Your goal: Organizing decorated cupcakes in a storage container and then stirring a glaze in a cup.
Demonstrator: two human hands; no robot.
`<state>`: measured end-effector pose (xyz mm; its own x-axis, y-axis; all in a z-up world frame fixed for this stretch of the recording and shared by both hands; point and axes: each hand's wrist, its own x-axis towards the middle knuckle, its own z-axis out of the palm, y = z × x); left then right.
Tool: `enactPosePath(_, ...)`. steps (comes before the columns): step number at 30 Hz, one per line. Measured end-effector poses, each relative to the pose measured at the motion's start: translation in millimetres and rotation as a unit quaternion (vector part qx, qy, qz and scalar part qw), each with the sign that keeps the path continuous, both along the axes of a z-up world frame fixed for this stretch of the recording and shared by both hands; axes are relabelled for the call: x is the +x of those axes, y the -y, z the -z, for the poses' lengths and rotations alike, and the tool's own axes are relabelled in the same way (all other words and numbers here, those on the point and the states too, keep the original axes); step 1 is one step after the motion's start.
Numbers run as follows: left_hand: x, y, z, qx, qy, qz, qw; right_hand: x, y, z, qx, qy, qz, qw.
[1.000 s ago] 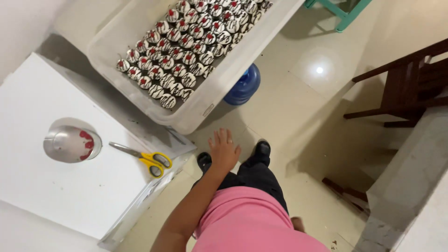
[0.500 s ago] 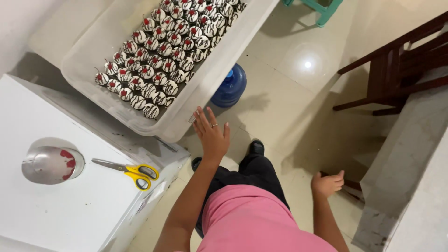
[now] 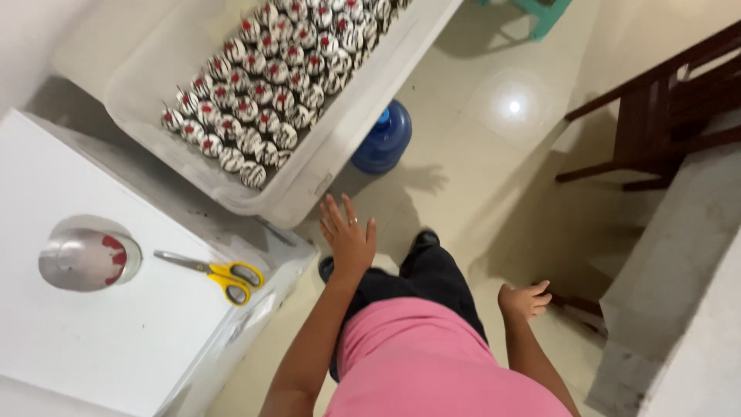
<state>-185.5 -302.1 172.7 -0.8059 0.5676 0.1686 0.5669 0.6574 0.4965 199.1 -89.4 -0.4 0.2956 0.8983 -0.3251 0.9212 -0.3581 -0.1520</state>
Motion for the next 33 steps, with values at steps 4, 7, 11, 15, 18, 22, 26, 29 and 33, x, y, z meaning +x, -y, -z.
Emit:
enactPosePath(4, 3, -14, 20, -0.051, 0.031, 0.006, 0.998, -25, -28, -13, 0.008, -0.003, -0.012, 1.0)
enactPosePath(7, 16, -31, 18, -0.055, 0.039, 0.016, 0.998, -17, -46, -15, 0.0, 0.004, -0.027, 1.0)
enactPosePath(11, 35, -60, 6, -0.069, 0.071, 0.035, 0.994, 19, -77, 10, -0.032, 0.02, -0.002, 0.999)
enactPosePath(15, 58, -88, 39, -0.117, 0.096, 0.045, 0.987, 48, -130, 26, -0.069, 0.033, 0.065, 0.995)
enactPosePath(18, 61, -105, 44, 0.014, 0.052, 0.094, 0.994, 61, -148, 38, -0.083, -0.015, 0.087, 0.993)
enactPosePath(22, 83, -129, 15, 0.138, 0.051, 0.103, 0.984, 48, -171, -8, -0.09, 0.007, -0.034, 0.995)
enactPosePath(26, 84, -152, 6, 0.211, 0.093, 0.116, 0.966, -10, -198, -88, -0.126, -0.064, 0.015, 0.99)
enactPosePath(29, 78, -177, -19, 0.195, 0.156, 0.146, 0.957, -5, -204, -20, -0.043, -0.13, -0.027, 0.99)
enactPosePath(33, 53, -214, -5, 0.192, 0.17, 0.231, 0.939, 1, -186, -24, -0.081, -0.138, 0.013, 0.987)
